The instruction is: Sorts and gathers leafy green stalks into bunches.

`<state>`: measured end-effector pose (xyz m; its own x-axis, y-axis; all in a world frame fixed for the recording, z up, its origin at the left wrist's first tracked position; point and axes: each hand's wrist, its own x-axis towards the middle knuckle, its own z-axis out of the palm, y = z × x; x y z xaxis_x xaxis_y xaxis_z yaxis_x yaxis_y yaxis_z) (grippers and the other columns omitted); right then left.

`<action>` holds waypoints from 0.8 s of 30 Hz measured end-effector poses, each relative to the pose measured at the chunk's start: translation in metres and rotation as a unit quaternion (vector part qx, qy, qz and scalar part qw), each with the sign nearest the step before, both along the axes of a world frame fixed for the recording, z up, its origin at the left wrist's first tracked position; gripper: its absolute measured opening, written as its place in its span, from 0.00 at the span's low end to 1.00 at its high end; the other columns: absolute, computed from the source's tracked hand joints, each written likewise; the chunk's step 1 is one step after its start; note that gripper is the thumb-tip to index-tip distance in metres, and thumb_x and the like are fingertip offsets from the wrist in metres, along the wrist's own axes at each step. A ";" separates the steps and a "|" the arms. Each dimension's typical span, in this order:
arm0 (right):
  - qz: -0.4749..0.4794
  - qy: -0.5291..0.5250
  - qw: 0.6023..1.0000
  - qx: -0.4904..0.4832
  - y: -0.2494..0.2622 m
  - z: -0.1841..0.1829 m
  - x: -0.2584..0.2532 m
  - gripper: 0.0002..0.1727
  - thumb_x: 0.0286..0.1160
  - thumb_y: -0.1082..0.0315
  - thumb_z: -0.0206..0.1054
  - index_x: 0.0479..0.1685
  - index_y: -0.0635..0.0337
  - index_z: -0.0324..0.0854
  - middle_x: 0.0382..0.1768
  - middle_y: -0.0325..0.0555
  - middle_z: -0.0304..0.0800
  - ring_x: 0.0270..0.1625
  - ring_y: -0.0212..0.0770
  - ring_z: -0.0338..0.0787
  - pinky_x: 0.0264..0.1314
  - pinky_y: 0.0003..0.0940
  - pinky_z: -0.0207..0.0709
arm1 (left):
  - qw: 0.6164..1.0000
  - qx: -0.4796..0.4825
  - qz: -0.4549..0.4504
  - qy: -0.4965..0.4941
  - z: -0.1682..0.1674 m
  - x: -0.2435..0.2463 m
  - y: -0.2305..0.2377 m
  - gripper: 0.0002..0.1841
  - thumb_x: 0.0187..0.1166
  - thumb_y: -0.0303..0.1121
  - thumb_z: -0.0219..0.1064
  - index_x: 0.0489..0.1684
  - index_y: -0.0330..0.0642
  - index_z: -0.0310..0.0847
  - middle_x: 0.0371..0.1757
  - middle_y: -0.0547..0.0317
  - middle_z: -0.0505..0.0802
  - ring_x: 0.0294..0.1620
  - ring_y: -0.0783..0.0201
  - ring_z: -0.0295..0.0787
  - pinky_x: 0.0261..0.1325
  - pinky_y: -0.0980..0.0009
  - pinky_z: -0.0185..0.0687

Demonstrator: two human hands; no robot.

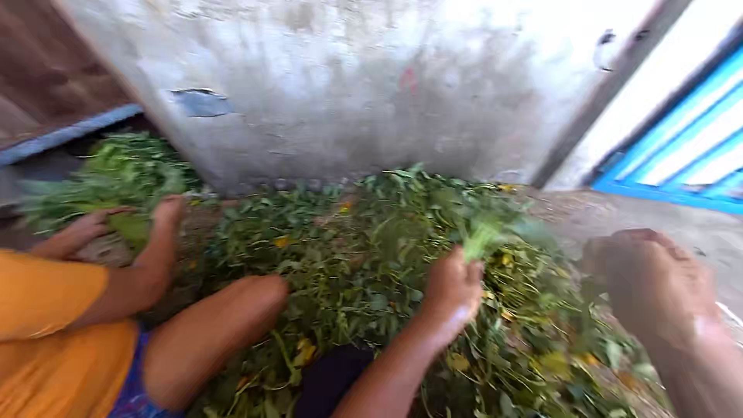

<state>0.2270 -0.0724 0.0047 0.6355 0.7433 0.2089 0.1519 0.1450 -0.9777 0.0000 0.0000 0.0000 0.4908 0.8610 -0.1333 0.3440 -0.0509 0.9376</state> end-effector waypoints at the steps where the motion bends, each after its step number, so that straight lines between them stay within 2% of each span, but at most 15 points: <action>1: -0.002 -0.016 0.999 -0.050 -0.012 -0.011 0.000 0.12 0.85 0.60 0.49 0.40 0.49 0.78 0.24 0.30 0.85 0.21 0.30 0.82 0.26 0.30 0.81 | 0.997 -0.002 0.053 -0.048 0.000 -0.004 0.005 0.16 0.92 0.41 0.58 0.62 0.38 0.78 0.38 0.49 0.90 0.32 0.56 0.90 0.38 0.56 0.90; 2: 0.029 -0.039 0.991 -0.124 -0.026 -0.030 0.004 0.13 0.85 0.60 0.51 0.45 0.55 0.79 0.27 0.37 0.84 0.24 0.34 0.82 0.29 0.35 0.82 | 0.989 -0.005 0.103 -0.109 0.001 -0.008 0.009 0.15 0.92 0.40 0.58 0.61 0.38 0.78 0.35 0.52 0.89 0.28 0.59 0.89 0.34 0.60 0.90; 3: 0.094 -0.062 0.970 -0.214 -0.040 -0.054 0.008 0.16 0.85 0.61 0.55 0.53 0.65 0.82 0.34 0.48 0.87 0.30 0.41 0.86 0.36 0.43 0.85 | 0.973 -0.016 0.148 -0.174 0.003 -0.010 0.013 0.13 0.91 0.37 0.60 0.60 0.38 0.78 0.35 0.54 0.88 0.28 0.62 0.88 0.35 0.62 0.91; 4: 0.183 -0.091 0.928 -0.311 -0.049 -0.082 0.011 0.19 0.85 0.60 0.59 0.57 0.69 0.84 0.41 0.55 0.91 0.39 0.47 0.91 0.47 0.49 0.87 | 0.955 -0.040 0.184 -0.229 0.006 -0.010 0.018 0.11 0.90 0.35 0.61 0.58 0.37 0.78 0.35 0.55 0.89 0.29 0.62 0.89 0.36 0.63 0.92; 6: 0.326 -0.141 0.812 -0.464 -0.057 -0.150 0.009 0.22 0.86 0.57 0.62 0.62 0.67 0.86 0.56 0.62 0.92 0.60 0.57 0.92 0.70 0.61 0.79 | 0.923 -0.104 0.230 -0.289 0.009 -0.010 0.023 0.08 0.88 0.33 0.63 0.54 0.38 0.78 0.34 0.56 0.88 0.28 0.62 0.89 0.36 0.63 0.93; 7: 0.341 -0.151 0.784 -0.496 -0.059 -0.186 0.003 0.21 0.85 0.57 0.63 0.61 0.66 0.88 0.57 0.63 0.92 0.63 0.60 0.90 0.72 0.65 0.76 | 0.916 -0.130 0.238 -0.294 0.009 -0.010 0.023 0.07 0.88 0.33 0.64 0.53 0.39 0.79 0.33 0.57 0.87 0.27 0.63 0.88 0.35 0.64 0.92; 10: 0.290 -0.139 0.795 -0.514 -0.050 -0.255 -0.024 0.20 0.84 0.58 0.61 0.60 0.63 0.88 0.57 0.62 0.92 0.65 0.61 0.89 0.73 0.65 0.75 | 0.921 -0.159 0.224 -0.277 0.005 0.000 0.019 0.07 0.88 0.32 0.63 0.52 0.38 0.79 0.33 0.54 0.87 0.26 0.61 0.88 0.34 0.64 0.92; 13: 0.226 -0.165 0.783 -0.555 -0.023 -0.275 -0.055 0.20 0.87 0.59 0.56 0.64 0.61 0.87 0.64 0.62 0.89 0.70 0.61 0.86 0.75 0.63 0.75 | 0.937 -0.151 0.193 -0.250 0.001 0.005 0.016 0.07 0.89 0.31 0.61 0.52 0.37 0.78 0.34 0.51 0.89 0.28 0.59 0.90 0.34 0.63 0.93; 15: 0.171 -0.207 0.761 -0.591 -0.011 -0.289 -0.063 0.22 0.85 0.61 0.59 0.72 0.58 0.82 0.75 0.62 0.79 0.76 0.63 0.81 0.75 0.61 0.76 | 0.939 -0.150 0.188 -0.245 0.001 0.006 0.017 0.06 0.88 0.29 0.61 0.52 0.35 0.79 0.33 0.49 0.89 0.27 0.58 0.91 0.34 0.64 0.93; 16: 0.151 -0.223 0.749 -0.605 -0.008 -0.299 -0.062 0.25 0.82 0.61 0.61 0.77 0.59 0.77 0.81 0.64 0.71 0.81 0.66 0.74 0.77 0.61 0.74 | 0.938 -0.150 0.189 -0.248 0.001 0.005 0.018 0.06 0.88 0.28 0.61 0.51 0.33 0.79 0.32 0.48 0.90 0.27 0.57 0.91 0.33 0.63 0.93; 17: 0.142 -0.234 0.735 -0.620 -0.009 -0.309 -0.059 0.29 0.80 0.61 0.63 0.80 0.61 0.73 0.85 0.67 0.65 0.85 0.68 0.67 0.80 0.63 0.71 | 0.937 -0.150 0.190 -0.251 0.001 0.004 0.019 0.07 0.88 0.27 0.61 0.51 0.32 0.80 0.32 0.46 0.90 0.27 0.57 0.92 0.33 0.63 0.94; 18: 0.139 -0.239 0.720 -0.636 -0.012 -0.318 -0.055 0.31 0.80 0.60 0.65 0.82 0.62 0.71 0.86 0.68 0.63 0.87 0.69 0.64 0.80 0.64 0.69 | 0.937 -0.153 0.191 -0.250 0.001 0.002 0.020 0.07 0.88 0.27 0.61 0.50 0.32 0.80 0.32 0.46 0.90 0.26 0.56 0.92 0.33 0.63 0.94; 21: 0.153 -0.242 0.701 -0.653 -0.018 -0.330 -0.040 0.28 0.83 0.58 0.61 0.82 0.57 0.73 0.84 0.62 0.69 0.88 0.66 0.64 0.81 0.66 0.66 | 0.937 -0.150 0.195 -0.248 0.001 -0.002 0.023 0.06 0.87 0.27 0.62 0.50 0.32 0.80 0.31 0.46 0.90 0.26 0.56 0.92 0.33 0.63 0.95; 23: 0.142 -0.235 0.733 -0.622 -0.018 -0.320 -0.034 0.26 0.86 0.56 0.55 0.81 0.54 0.75 0.81 0.58 0.75 0.87 0.61 0.68 0.82 0.65 0.63 | 0.936 -0.144 0.200 -0.252 0.001 -0.004 0.024 0.06 0.87 0.26 0.62 0.50 0.31 0.80 0.31 0.46 0.89 0.26 0.56 0.92 0.32 0.63 0.95; 24: 0.111 -0.232 0.770 -0.583 -0.021 -0.309 -0.035 0.25 0.88 0.57 0.52 0.78 0.55 0.77 0.78 0.57 0.79 0.84 0.59 0.73 0.82 0.64 0.64 | 0.935 -0.141 0.202 -0.255 0.002 -0.004 0.024 0.06 0.87 0.26 0.62 0.50 0.31 0.80 0.31 0.46 0.89 0.25 0.57 0.92 0.32 0.63 0.94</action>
<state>0.1919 -0.0937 -0.3038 0.5245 0.6765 -0.5170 0.6219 -0.7191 -0.3100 -0.0045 0.0238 0.0018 0.1943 0.9557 -0.2209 -0.2132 0.2610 0.9415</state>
